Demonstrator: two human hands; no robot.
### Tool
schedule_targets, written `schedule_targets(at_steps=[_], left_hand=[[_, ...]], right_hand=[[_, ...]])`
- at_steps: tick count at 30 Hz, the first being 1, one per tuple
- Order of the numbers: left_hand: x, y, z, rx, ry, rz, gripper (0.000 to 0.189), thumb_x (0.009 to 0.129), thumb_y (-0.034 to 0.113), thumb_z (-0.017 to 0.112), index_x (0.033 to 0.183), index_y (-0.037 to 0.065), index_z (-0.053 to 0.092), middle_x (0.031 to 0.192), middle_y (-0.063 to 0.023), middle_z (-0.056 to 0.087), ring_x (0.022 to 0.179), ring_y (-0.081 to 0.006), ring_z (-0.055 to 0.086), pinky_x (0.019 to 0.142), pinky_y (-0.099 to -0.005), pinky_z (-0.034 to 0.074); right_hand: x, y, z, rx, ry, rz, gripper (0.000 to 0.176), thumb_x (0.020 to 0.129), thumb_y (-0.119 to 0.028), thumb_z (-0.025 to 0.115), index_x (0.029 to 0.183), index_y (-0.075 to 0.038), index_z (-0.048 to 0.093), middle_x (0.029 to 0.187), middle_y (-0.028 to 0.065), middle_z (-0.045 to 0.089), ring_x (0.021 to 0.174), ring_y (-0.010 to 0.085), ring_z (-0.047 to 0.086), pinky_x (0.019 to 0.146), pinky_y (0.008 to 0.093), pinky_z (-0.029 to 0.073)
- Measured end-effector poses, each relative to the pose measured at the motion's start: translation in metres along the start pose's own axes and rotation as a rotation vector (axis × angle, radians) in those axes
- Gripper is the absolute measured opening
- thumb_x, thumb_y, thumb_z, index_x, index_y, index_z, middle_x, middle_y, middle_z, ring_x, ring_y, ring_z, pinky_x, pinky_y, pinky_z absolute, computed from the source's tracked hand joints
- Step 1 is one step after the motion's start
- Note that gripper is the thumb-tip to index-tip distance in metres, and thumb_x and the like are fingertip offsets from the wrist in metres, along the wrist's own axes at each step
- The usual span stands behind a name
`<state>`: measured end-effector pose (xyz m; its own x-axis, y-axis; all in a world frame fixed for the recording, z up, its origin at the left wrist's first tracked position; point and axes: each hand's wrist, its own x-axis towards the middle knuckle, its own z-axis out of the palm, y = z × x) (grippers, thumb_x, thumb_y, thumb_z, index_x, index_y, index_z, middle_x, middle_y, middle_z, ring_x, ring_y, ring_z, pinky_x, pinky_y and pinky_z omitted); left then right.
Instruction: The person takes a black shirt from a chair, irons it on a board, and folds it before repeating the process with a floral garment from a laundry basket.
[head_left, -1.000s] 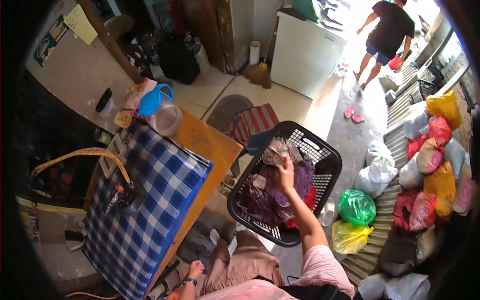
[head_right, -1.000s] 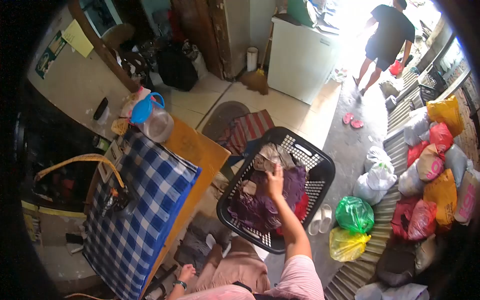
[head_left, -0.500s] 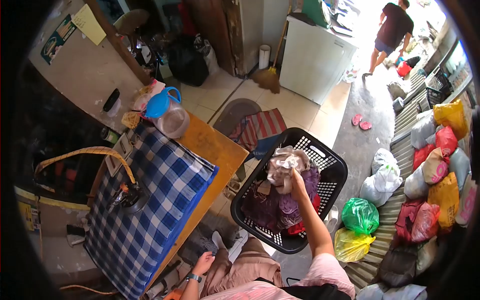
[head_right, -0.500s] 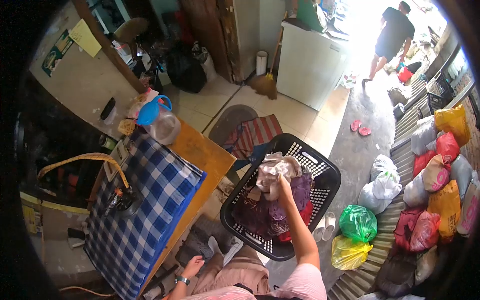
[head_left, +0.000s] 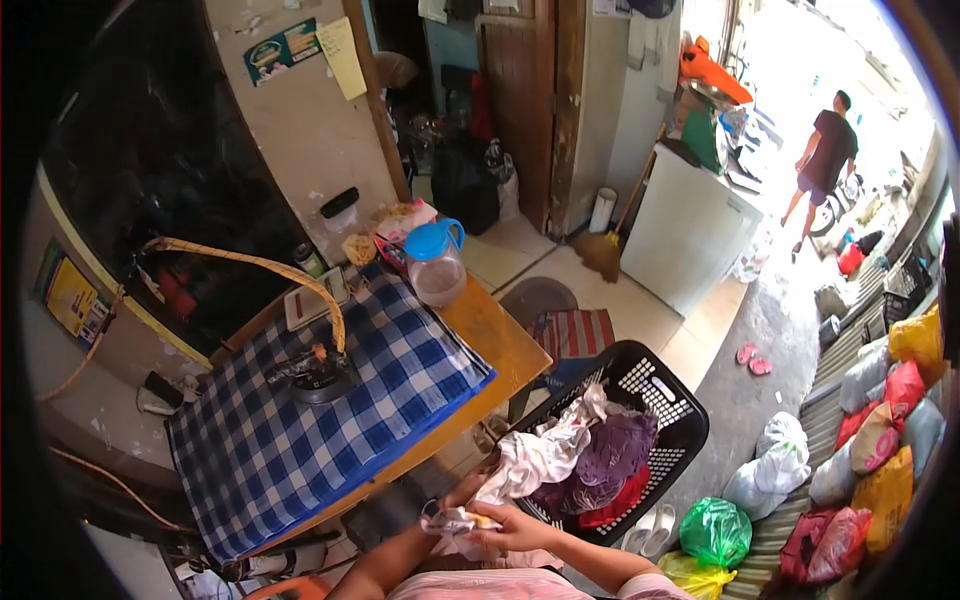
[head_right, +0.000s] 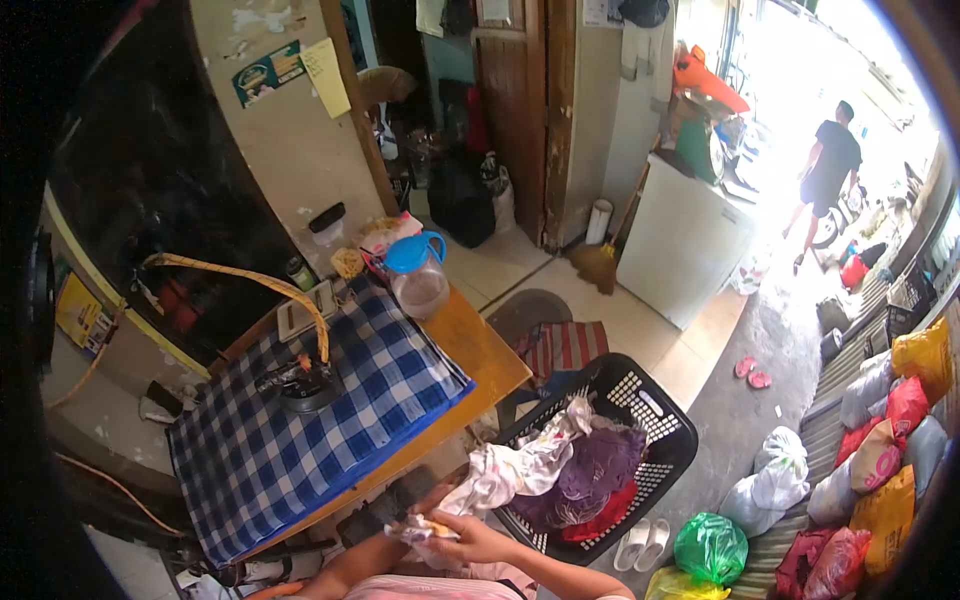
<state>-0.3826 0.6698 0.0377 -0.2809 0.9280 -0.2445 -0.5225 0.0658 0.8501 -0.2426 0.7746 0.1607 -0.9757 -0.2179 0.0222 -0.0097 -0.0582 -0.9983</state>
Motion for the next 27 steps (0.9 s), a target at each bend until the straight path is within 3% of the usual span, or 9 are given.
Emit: schedule_targets(at_steps=[3,7,10,12,15,18,20,21,27], left_hand=[[-0.025,0.067,0.011,-0.015,0.11,-0.049,0.055,0.093,0.017,0.059,0.142,0.004,0.037,0.129,-0.0088,0.055,0.11,-0.0152,0.056,0.096,-0.0289,0.046],[-0.054,0.146,0.016,0.389,-0.003,0.061,0.034,0.096,0.021,0.057,0.124,0.003,0.056,0.117,-0.0062,0.062,0.105,-0.0134,0.057,0.091,-0.0278,0.047],[-0.082,0.19,0.028,0.656,-0.003,0.106,0.027,0.097,0.02,0.054,0.113,0.001,0.064,0.107,-0.0068,0.067,0.103,-0.0142,0.059,0.09,-0.0282,0.046],[-0.108,0.21,0.019,0.671,0.04,0.238,0.027,0.098,0.023,0.053,0.109,0.002,0.066,0.102,-0.0059,0.069,0.096,-0.0143,0.062,0.087,-0.0295,0.048],[-0.174,0.236,-0.005,0.486,0.35,0.374,0.027,0.097,0.02,0.054,0.104,-0.002,0.067,0.102,-0.0107,0.069,0.096,-0.0164,0.062,0.087,-0.0305,0.048],[-0.231,0.263,-0.024,0.667,0.649,0.403,0.027,0.095,0.02,0.056,0.106,-0.002,0.066,0.103,-0.0089,0.068,0.096,-0.0157,0.061,0.087,-0.0293,0.047],[-0.261,0.278,-0.045,1.067,0.897,0.393,0.026,0.092,0.016,0.055,0.112,0.003,0.064,0.104,-0.0158,0.068,0.089,-0.0201,0.067,0.081,-0.031,0.05],[-0.272,0.282,-0.058,1.276,1.048,0.423,0.025,0.091,0.014,0.053,0.112,0.005,0.064,0.103,-0.0176,0.067,0.086,-0.0324,0.067,0.078,-0.0355,0.052],[-0.356,0.313,-0.161,1.621,1.5,0.593,0.016,0.09,0.009,0.053,0.105,0.006,0.061,0.099,-0.0156,0.065,0.093,-0.0363,0.06,0.076,-0.0426,0.049]], right_hand=[[0.001,-0.027,-0.008,-0.071,-0.049,-0.093,0.045,0.085,-0.031,0.071,0.117,-0.003,0.056,0.094,0.0073,0.062,0.082,0.0154,0.058,0.075,0.03,0.047],[0.019,-0.041,-0.048,-0.786,0.736,-0.304,0.082,0.064,-0.037,0.084,0.131,-0.007,0.047,0.115,0.0149,0.058,0.111,0.0318,0.052,0.1,0.045,0.038],[0.044,0.036,-0.099,-0.829,0.217,-0.083,0.076,0.062,-0.025,0.084,0.129,-0.013,0.051,0.123,0.0109,0.057,0.121,0.0285,0.047,0.109,0.0486,0.023],[0.057,0.085,-0.102,-0.823,-0.129,0.15,0.041,0.076,-0.027,0.074,0.114,-0.015,0.065,0.105,0.0027,0.068,0.107,0.0212,0.06,0.106,0.0529,0.024],[0.079,0.118,-0.104,-0.718,-0.103,0.472,0.03,0.082,-0.025,0.068,0.109,-0.012,0.067,0.1,0.0084,0.067,0.101,0.0245,0.062,0.095,0.0439,0.04],[0.111,0.133,-0.117,-0.892,0.226,-0.395,0.025,0.083,-0.014,0.061,0.106,-0.005,0.063,0.093,0.0149,0.063,0.088,0.0305,0.062,0.079,0.0353,0.049],[0.132,0.094,-0.106,0.054,0.313,0.228,0.009,0.091,-0.007,0.048,0.097,-0.004,0.054,0.081,0.0014,0.049,0.076,0.0121,0.048,0.07,0.0261,0.042],[0.154,0.091,-0.099,-0.158,0.358,-0.066,0.015,0.095,-0.01,0.037,0.091,-0.008,0.052,0.075,-0.0056,0.043,0.063,0.0059,0.043,0.054,0.023,0.036],[0.252,-0.028,-0.016,-0.215,0.243,-0.228,0.025,0.092,-0.015,0.061,0.112,-0.003,0.052,0.083,-0.0007,0.054,0.067,0.0045,0.045,0.058,0.0178,0.039]])
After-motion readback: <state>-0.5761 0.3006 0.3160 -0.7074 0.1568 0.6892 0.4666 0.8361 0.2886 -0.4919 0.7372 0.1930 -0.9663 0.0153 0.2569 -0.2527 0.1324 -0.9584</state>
